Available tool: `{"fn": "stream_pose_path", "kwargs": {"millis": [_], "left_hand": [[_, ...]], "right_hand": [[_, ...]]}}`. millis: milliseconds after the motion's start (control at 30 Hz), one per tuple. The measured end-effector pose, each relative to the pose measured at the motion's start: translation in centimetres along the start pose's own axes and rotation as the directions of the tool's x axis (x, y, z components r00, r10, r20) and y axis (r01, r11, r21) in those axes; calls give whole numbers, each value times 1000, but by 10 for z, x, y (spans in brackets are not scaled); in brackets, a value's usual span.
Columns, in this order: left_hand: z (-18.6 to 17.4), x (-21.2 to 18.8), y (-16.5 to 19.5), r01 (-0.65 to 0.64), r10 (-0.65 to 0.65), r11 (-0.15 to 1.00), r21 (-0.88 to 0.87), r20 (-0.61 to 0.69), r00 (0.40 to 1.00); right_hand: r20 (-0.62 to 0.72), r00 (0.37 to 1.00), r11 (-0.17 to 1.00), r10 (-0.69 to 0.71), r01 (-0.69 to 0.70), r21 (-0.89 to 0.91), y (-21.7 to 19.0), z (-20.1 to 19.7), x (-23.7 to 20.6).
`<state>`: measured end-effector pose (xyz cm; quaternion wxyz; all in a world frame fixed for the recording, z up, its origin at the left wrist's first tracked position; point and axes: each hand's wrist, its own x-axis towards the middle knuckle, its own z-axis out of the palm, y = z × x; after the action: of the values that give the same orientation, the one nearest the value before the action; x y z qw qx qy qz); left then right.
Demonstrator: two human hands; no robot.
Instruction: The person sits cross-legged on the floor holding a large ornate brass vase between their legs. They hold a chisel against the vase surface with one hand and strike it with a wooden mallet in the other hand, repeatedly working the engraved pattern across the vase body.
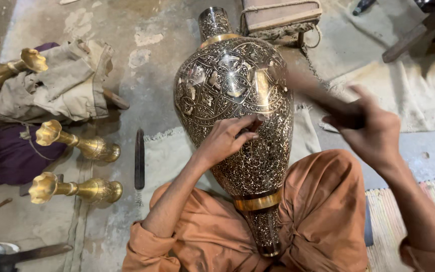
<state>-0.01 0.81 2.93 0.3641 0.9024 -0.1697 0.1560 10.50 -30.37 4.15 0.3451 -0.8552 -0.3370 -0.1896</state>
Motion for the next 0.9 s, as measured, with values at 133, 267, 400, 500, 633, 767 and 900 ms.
{"fn": "stream_pose_path", "kwargs": {"millis": [133, 267, 400, 500, 633, 767, 900], "left_hand": [[-1, 0, -1, 106, -104, 994, -20, 89, 991], [1, 1, -2, 118, -120, 993, 22, 99, 988], [2, 4, -2, 203, -192, 977, -66, 140, 971], [1, 4, -4, 184, -177, 983, -18, 201, 964], [-2, 3, -3, 12, -12, 1000, -1, 38, 999], [-3, 6, 0, 234, -236, 972, 35, 212, 948], [-4, 6, 1, 26, -23, 999, -40, 63, 998]], "right_hand": [[69, 981, 947, 180, -192, 256, 1, -2, 4], [51, 992, 975, -111, 119, -186, 3, 0, 5], [117, 919, 704, 376, -365, 609, 1, 3, 2], [288, 953, 860, -94, 224, -459, 1, 3, 1], [38, 999, 999, 31, -31, 10, 10, -1, 0], [160, 987, 991, -15, 36, -126, 17, 6, -3], [52, 995, 990, 89, -94, 105, 18, 11, -6]]}}
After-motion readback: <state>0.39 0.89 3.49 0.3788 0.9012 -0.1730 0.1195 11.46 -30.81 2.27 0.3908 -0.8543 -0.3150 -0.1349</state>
